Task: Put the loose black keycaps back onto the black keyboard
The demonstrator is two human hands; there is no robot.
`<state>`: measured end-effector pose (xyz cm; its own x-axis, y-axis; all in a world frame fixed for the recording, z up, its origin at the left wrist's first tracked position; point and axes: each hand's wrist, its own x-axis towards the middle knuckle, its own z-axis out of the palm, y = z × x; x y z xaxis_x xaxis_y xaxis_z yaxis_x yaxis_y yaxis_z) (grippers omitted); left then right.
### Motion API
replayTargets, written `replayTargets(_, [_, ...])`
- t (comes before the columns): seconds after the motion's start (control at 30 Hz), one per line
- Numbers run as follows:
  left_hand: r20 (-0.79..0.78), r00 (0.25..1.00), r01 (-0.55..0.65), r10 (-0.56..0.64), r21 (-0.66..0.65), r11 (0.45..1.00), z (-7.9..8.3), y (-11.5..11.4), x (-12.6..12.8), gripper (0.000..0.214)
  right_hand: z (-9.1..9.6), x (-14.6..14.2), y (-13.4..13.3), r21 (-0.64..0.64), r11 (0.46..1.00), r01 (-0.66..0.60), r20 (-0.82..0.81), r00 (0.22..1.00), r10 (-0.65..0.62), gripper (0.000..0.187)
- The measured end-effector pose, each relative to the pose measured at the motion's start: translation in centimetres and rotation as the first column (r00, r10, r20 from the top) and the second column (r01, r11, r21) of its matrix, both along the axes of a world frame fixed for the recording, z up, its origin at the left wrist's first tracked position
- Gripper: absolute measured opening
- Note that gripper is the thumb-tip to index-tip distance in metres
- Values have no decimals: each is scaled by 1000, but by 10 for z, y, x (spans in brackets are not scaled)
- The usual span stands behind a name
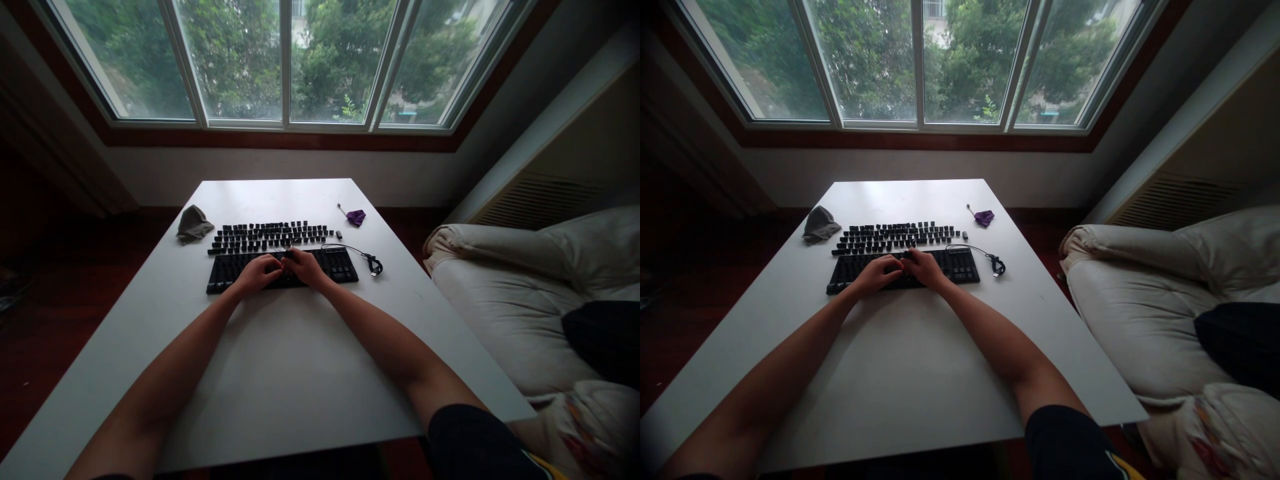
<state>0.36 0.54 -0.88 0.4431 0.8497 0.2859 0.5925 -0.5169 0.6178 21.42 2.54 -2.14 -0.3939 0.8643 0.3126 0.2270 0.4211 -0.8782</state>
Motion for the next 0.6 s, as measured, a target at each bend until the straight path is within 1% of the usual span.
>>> replayTargets(0.1, [67,998,14,-9,-78,997,-1,0,-2,29,0,-1,0,-15,1000,12,-23,1000,-12,30])
replayTargets(0.23, [153,988,36,-8,-184,982,-1,1,-4,36,2,0,0,-13,999,44,4,999,-44,31])
replayTargets(0.33, [167,986,28,5,-193,981,-1,1,-5,38,3,-1,0,-27,998,62,17,998,-61,32])
replayTargets(0.47, [173,985,34,-3,-178,984,-2,2,-4,35,1,-1,2,-63,996,60,-7,998,-61,33])
replayTargets(0.6, [232,973,51,-11,-167,985,-3,1,-3,34,-1,-1,3,-113,991,70,-32,997,-74,32])
